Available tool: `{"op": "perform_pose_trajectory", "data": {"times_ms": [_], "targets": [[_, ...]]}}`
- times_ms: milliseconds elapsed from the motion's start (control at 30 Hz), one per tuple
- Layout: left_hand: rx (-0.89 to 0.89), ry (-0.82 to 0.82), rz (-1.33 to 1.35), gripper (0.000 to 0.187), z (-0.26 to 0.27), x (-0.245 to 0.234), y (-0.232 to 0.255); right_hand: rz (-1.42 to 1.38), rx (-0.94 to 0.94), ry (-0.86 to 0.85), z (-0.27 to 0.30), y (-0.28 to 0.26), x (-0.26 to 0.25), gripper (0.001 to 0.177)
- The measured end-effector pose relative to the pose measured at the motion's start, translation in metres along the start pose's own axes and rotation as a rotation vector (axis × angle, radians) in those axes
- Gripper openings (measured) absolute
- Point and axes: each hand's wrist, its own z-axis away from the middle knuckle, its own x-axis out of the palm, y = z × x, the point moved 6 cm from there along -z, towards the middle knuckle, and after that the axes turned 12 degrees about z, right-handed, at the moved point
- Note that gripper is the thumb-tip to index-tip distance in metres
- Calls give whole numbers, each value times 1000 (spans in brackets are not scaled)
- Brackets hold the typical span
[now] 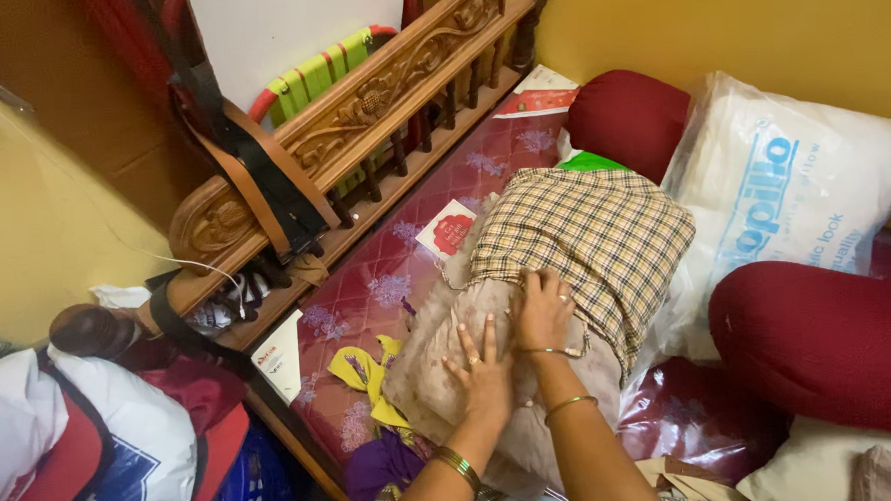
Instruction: The person inserts a pillow insert into a plaid pillowcase. They align the corners, push the insert through the opening, and repeatedly adjust and smooth the case to fit the insert. The person then zips the pillowcase closed.
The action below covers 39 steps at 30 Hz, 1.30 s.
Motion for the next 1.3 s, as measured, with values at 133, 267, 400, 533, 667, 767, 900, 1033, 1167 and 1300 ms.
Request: {"op": "perform_pose_trajectory", "data": {"times_ms": [133,267,400,533,667,767,900,1033,1167,1300], "targets": [[-71,-213,141,118,12,-36,14,49,-27,-111,-10,10,9,21],[-27,-124,94,117,13,-41,15,56,-48,-136,-16,13,17,15],[-14,-131,2,94,3,-5,1,-16,-102,-315,-7,-1,34,17],[-115,-38,-317,81,-19,42,-16,-429,-175,-595,45,-33,56,24],[-112,-300,-236,73,-12,58,-17,-758,-28,-738,95,-16,56,10],[-194,-96,147,75,-5,40,-16,-963,84,-716,105,-1,50,9],[-98,217,326,72,-10,20,-23,-561,-3,-366,98,20,4,24],[-21,-71,98,111,8,-7,1,-201,-9,-185,100,49,-47,52],[-73,-205,15,86,19,-36,14,-48,111,-127,94,90,-56,36],[-45,-147,33,101,18,-40,16,121,105,-376,76,129,-27,18]]}}
